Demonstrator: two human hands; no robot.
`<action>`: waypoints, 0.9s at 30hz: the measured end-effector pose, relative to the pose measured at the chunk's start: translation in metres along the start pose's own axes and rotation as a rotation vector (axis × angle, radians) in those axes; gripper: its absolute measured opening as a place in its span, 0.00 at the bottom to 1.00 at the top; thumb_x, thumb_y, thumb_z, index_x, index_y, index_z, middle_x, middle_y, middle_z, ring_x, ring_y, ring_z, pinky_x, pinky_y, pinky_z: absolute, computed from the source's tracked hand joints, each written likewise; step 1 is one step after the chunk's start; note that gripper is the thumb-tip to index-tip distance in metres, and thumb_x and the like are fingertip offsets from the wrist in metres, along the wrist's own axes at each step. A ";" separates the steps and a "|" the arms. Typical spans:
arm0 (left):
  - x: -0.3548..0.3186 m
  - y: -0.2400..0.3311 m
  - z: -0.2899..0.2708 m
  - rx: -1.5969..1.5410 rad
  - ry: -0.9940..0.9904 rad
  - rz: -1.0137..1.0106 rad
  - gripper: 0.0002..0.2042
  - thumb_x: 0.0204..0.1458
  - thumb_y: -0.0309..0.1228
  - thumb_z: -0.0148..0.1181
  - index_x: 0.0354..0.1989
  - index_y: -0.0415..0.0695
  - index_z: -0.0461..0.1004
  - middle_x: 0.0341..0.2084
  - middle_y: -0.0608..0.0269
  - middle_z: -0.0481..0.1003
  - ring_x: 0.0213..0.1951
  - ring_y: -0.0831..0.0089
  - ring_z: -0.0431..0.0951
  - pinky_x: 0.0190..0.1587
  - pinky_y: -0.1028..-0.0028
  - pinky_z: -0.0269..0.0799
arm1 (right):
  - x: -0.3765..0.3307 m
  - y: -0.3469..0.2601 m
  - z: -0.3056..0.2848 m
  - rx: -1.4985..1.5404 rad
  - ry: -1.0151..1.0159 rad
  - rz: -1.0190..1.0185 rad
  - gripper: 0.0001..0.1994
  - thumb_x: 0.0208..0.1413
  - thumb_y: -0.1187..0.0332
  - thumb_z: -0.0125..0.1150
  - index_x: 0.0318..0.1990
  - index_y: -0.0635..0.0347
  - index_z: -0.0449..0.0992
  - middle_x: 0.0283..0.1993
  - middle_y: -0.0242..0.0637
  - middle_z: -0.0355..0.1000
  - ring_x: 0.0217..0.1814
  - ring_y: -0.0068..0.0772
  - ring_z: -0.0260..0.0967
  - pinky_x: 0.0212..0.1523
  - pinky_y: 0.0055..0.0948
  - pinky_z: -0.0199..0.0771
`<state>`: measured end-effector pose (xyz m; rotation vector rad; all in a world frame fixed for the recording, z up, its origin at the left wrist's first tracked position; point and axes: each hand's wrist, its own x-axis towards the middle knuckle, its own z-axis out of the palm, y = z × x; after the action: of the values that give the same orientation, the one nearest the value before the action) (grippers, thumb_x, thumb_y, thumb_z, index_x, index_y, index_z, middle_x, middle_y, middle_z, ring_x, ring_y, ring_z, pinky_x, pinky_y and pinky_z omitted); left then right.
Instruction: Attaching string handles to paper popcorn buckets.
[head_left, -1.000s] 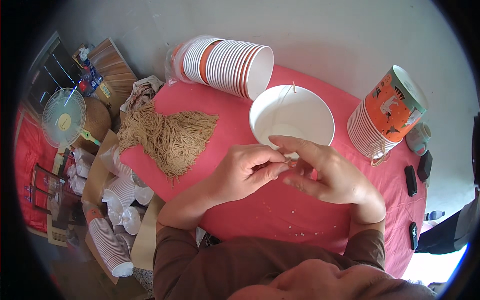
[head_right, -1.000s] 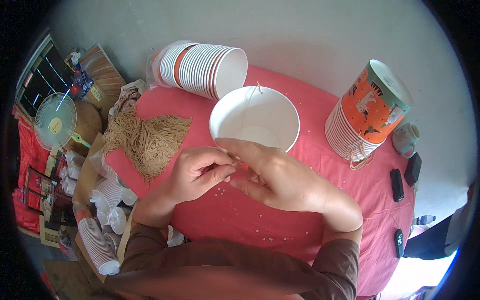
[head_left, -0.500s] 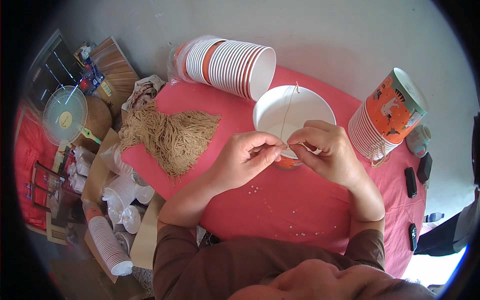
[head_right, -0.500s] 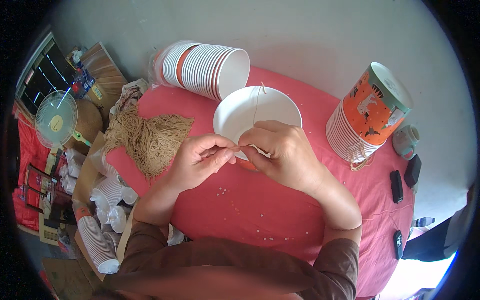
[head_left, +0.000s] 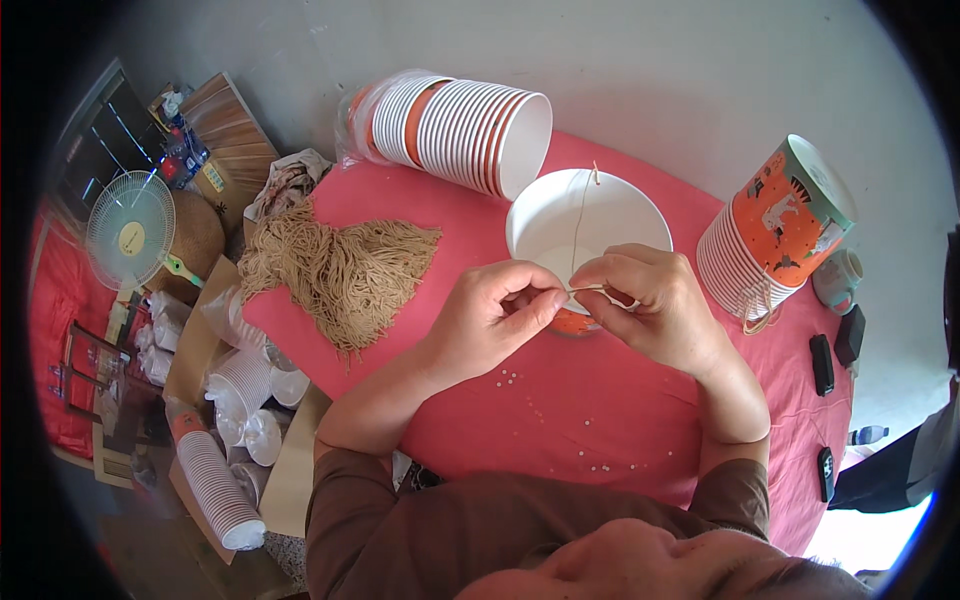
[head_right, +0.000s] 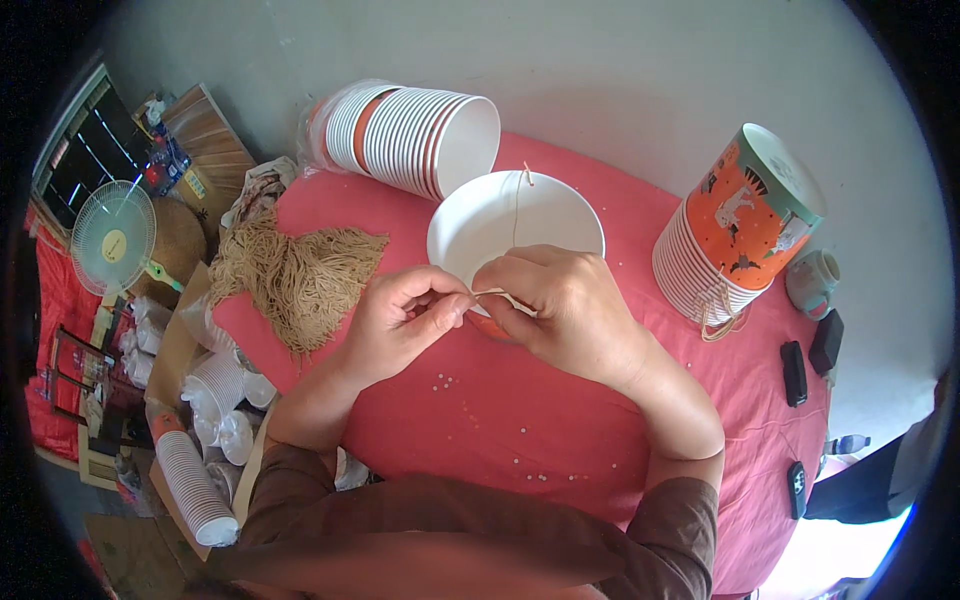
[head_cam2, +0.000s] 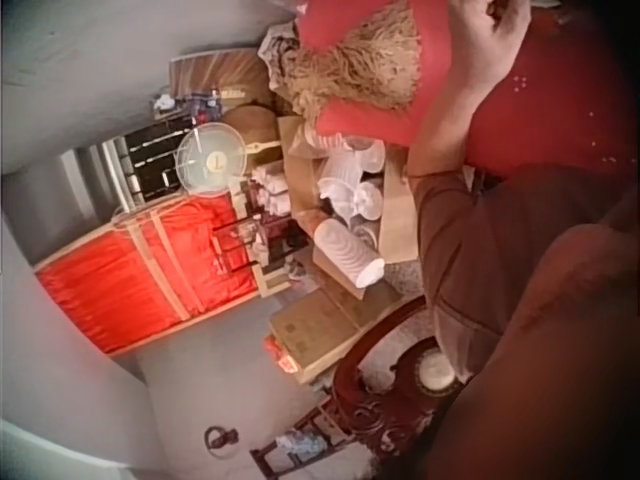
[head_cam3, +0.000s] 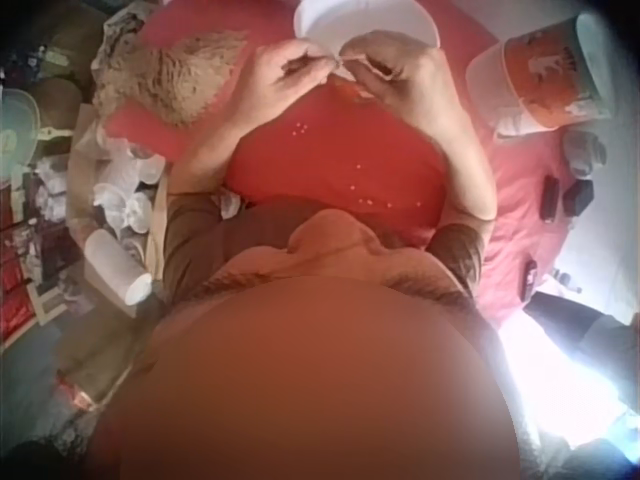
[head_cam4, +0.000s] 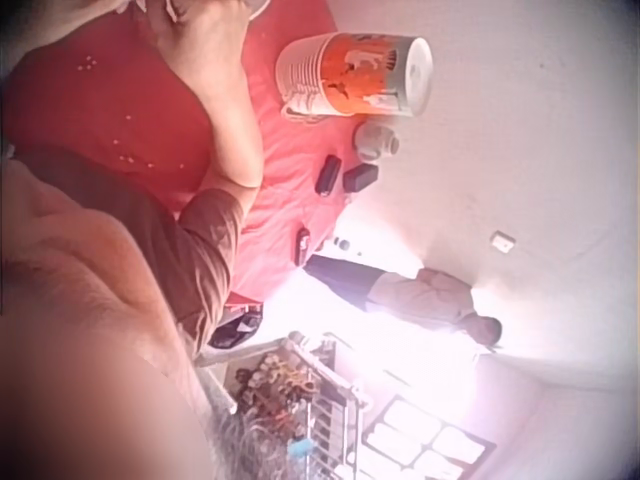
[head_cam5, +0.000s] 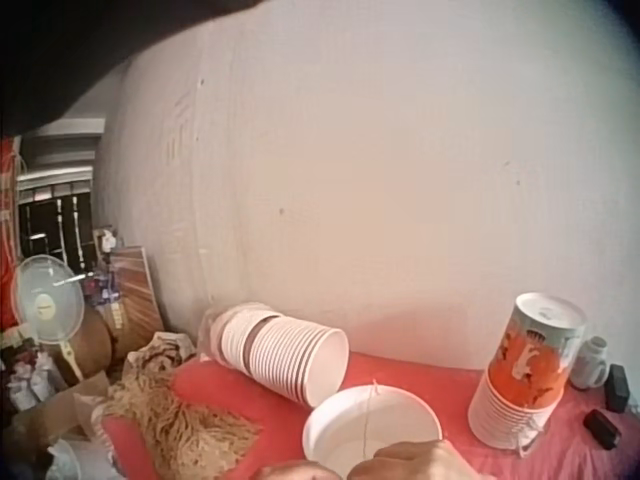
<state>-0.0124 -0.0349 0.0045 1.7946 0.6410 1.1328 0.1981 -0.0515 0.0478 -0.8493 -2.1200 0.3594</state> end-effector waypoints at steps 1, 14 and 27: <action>0.000 0.000 0.000 -0.001 -0.001 -0.003 0.04 0.59 0.24 0.60 0.36 0.35 0.76 0.25 0.67 0.77 0.25 0.86 0.73 0.27 0.81 0.69 | 0.000 0.001 0.001 0.007 -0.005 -0.014 0.08 0.46 0.82 0.66 0.34 0.62 0.79 0.25 0.35 0.71 0.26 0.31 0.72 0.24 0.28 0.69; 0.007 -0.007 -0.006 0.692 -0.107 0.261 0.08 0.50 0.30 0.66 0.37 0.42 0.77 0.34 0.62 0.78 0.30 0.65 0.81 0.29 0.69 0.77 | 0.003 0.013 -0.013 -0.129 -0.134 0.053 0.05 0.47 0.77 0.63 0.31 0.59 0.73 0.28 0.35 0.72 0.31 0.39 0.75 0.29 0.36 0.72; 0.014 -0.021 -0.005 0.923 0.054 0.837 0.11 0.41 0.23 0.64 0.36 0.40 0.77 0.36 0.65 0.73 0.26 0.72 0.74 0.26 0.72 0.73 | -0.003 0.002 -0.016 -0.273 -0.208 -0.031 0.05 0.48 0.74 0.62 0.31 0.59 0.71 0.29 0.37 0.71 0.33 0.42 0.73 0.30 0.41 0.73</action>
<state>-0.0095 -0.0117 -0.0072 3.0030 0.4648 1.5602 0.2125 -0.0522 0.0550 -0.9671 -2.4105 0.1474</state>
